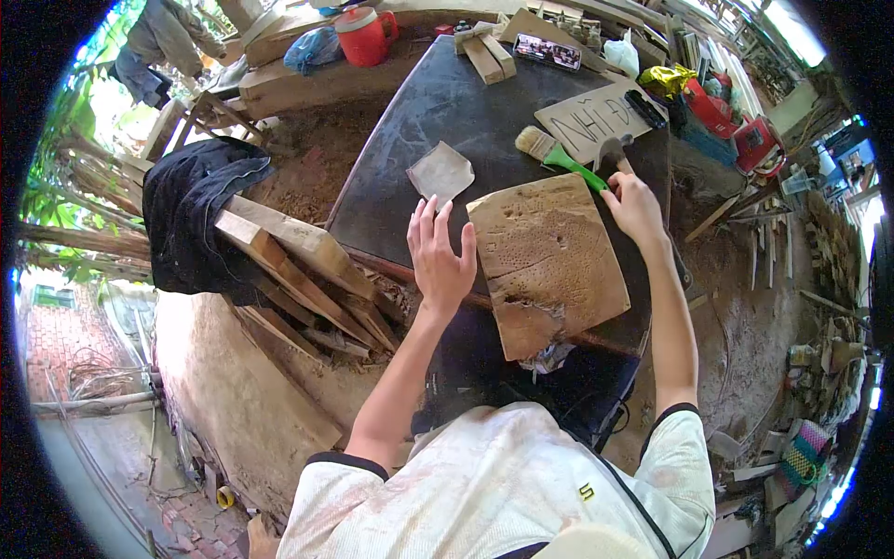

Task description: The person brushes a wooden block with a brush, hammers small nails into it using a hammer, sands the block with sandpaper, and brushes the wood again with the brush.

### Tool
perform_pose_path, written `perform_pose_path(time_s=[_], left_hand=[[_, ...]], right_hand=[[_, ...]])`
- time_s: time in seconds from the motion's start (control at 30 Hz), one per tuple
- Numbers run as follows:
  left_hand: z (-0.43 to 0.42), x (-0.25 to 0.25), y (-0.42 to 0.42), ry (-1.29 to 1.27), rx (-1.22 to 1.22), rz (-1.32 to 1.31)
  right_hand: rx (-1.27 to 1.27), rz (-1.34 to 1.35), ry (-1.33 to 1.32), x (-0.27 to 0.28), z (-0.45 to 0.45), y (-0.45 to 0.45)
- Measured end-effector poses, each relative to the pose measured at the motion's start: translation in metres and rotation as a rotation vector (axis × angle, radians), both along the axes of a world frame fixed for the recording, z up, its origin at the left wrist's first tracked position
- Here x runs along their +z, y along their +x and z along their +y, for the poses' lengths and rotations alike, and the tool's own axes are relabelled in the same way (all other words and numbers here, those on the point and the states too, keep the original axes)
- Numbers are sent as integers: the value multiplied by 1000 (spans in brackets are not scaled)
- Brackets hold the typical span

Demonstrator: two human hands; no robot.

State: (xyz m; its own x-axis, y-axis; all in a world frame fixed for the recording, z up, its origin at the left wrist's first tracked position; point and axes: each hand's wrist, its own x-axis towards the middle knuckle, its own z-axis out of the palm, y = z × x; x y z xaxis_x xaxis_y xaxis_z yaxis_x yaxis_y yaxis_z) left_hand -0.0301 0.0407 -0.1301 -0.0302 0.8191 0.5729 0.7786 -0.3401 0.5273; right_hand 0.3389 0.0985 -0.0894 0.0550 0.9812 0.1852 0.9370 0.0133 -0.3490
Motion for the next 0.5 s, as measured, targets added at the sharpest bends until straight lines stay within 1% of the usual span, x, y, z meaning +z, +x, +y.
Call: perform_pose_path(time_s=[0.1,0.13,0.23,0.33,0.43,0.47,0.5], left_hand=[[-1,1,1,19,3,-15],[0,1,0,20,2,-22],[0,0,-1,20,-6,-34],[-1,0,0,27,-7,-40],[-1,0,1,45,-11,-58],[-2,-1,1,50,-21,-71],[-2,0,0,56,-29,-83]], right_hand=[[5,-76,49,-8,1,-5],[2,-93,15,-10,5,-3],[-6,53,25,-3,6,-3],[41,299,129,1,14,-3],[-10,461,313,20,24,-27],[35,498,392,22,32,-33],[52,447,468,26,41,-40]])
